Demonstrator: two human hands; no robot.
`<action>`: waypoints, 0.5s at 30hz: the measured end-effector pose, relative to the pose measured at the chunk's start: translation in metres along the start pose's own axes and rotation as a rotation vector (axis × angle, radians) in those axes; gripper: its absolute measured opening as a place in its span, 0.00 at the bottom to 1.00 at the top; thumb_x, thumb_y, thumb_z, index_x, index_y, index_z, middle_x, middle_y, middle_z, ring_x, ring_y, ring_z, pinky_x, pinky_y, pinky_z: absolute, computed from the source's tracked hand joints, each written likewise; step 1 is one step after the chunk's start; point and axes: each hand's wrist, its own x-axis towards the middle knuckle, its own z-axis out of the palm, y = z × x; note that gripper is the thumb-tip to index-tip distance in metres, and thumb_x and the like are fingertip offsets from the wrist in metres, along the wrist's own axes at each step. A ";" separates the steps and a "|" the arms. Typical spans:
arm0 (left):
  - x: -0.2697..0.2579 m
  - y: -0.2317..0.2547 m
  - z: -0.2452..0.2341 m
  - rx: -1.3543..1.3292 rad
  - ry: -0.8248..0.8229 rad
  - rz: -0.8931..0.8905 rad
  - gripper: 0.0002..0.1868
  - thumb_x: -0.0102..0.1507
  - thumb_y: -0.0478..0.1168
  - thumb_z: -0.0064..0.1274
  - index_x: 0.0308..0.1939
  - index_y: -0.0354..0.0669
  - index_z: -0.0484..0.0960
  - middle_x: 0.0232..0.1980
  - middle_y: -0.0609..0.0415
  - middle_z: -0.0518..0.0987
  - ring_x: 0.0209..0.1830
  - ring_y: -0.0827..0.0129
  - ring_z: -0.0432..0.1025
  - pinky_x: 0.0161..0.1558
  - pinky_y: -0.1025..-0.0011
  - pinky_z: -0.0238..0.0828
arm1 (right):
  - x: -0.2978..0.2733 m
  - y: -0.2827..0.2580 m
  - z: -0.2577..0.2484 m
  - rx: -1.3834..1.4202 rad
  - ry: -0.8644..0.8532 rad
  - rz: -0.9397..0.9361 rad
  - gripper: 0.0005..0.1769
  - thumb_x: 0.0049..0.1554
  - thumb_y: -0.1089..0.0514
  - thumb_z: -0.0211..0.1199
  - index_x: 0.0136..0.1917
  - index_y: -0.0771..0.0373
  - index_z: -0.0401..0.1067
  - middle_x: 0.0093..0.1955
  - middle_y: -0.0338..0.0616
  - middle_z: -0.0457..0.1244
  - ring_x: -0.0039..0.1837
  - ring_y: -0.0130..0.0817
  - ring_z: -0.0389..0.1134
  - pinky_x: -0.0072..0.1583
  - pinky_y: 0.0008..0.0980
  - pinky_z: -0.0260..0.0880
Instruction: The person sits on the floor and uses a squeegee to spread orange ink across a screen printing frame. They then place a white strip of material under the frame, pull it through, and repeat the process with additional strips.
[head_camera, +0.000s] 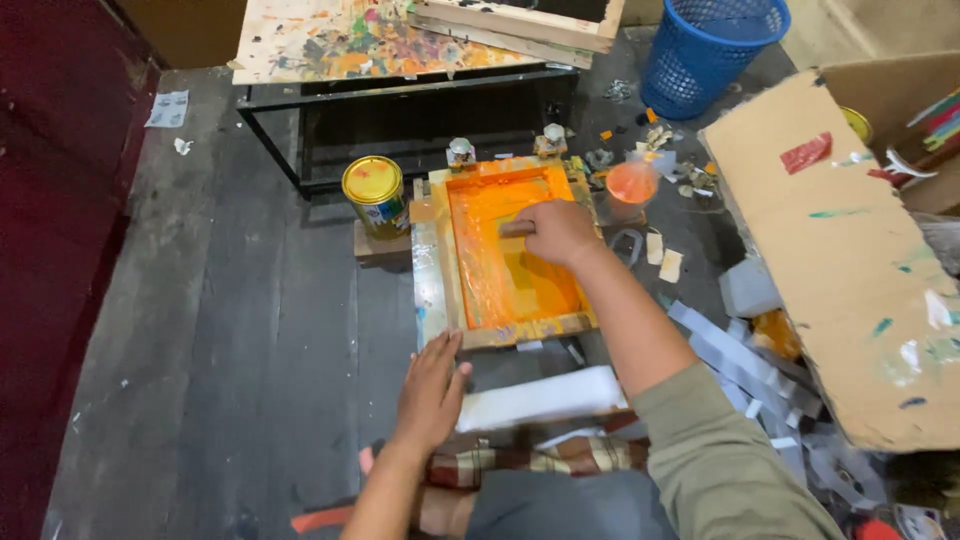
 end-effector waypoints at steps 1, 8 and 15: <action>0.003 0.001 -0.003 0.002 -0.001 -0.003 0.30 0.71 0.53 0.34 0.77 0.50 0.62 0.80 0.47 0.61 0.81 0.53 0.52 0.75 0.46 0.40 | 0.012 -0.003 0.006 0.002 -0.002 -0.001 0.28 0.47 0.57 0.57 0.61 0.41 0.79 0.59 0.35 0.71 0.61 0.48 0.70 0.53 0.50 0.72; 0.006 0.009 -0.011 -0.083 -0.010 -0.037 0.33 0.71 0.58 0.31 0.76 0.49 0.65 0.78 0.46 0.63 0.80 0.54 0.53 0.75 0.48 0.39 | 0.035 -0.006 0.056 -0.001 0.071 -0.093 0.32 0.49 0.59 0.57 0.67 0.46 0.75 0.65 0.32 0.68 0.65 0.44 0.66 0.59 0.47 0.66; -0.002 0.030 -0.027 -0.085 -0.100 -0.104 0.30 0.75 0.55 0.35 0.77 0.46 0.63 0.77 0.39 0.63 0.80 0.43 0.51 0.77 0.38 0.33 | -0.032 -0.024 0.027 -0.041 -0.107 -0.118 0.38 0.50 0.65 0.51 0.74 0.48 0.67 0.68 0.41 0.65 0.73 0.46 0.63 0.71 0.55 0.62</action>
